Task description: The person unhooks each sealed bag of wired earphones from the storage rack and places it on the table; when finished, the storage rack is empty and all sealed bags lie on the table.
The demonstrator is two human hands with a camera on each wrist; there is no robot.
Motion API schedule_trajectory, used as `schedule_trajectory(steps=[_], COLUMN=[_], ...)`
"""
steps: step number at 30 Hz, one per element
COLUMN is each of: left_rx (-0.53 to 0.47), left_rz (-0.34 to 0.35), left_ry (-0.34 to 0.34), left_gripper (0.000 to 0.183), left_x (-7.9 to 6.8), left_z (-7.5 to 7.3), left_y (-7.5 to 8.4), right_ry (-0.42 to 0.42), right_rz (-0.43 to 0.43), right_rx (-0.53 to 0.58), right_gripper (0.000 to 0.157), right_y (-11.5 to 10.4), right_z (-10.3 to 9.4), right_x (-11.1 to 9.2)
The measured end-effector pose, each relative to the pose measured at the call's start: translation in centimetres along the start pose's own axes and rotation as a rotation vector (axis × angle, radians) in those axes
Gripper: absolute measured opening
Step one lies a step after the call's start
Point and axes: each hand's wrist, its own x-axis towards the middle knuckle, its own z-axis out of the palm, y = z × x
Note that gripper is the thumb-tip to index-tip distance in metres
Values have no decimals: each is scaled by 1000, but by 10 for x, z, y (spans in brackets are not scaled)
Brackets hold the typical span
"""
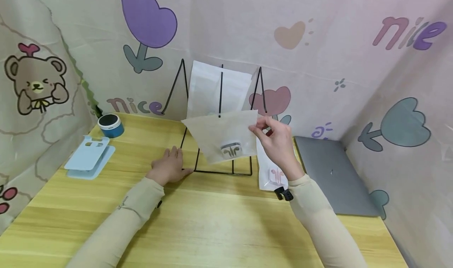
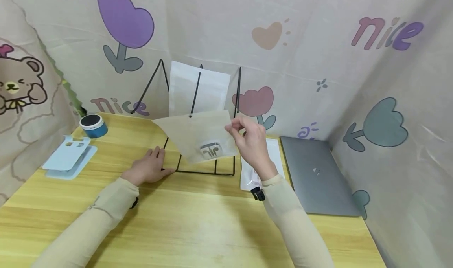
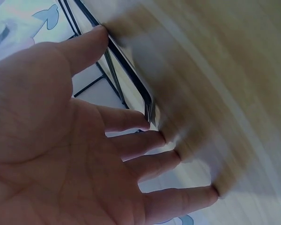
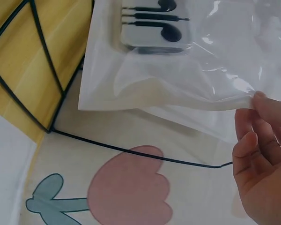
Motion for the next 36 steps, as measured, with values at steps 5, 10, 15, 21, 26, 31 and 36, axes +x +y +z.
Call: schedule_trajectory(steps=[5,10,15,21,26,31,36], left_rx=[-17,-12,-9,-21,-20,-17,-16], left_rz=[-2,3,6,8,11,11,5], left_ry=[-7,-10,-19,-23,-22,-22,-26], left_gripper=[87,86,86,86,86,86,87], left_x=[0,0,0,1,3,2,0], left_z=[1,2,3,2,1,0,-1], left_y=[1,1,1,2,2,3,2], right_ry=[-29,-55,-123,-164,-200,-262,-347], right_rz=[0,21,54,80,104,138,215], right_rx=[16,-3,1,21,7,6,19], right_gripper=[10,12,16,21,23,24,20], right_y=[-11,-19,-24,-34,-38,-42,-35], right_z=[-20,-40,-56,-78,-95,-110,-124], right_x=[-7,-15,-28,-43,-59,-81,-104])
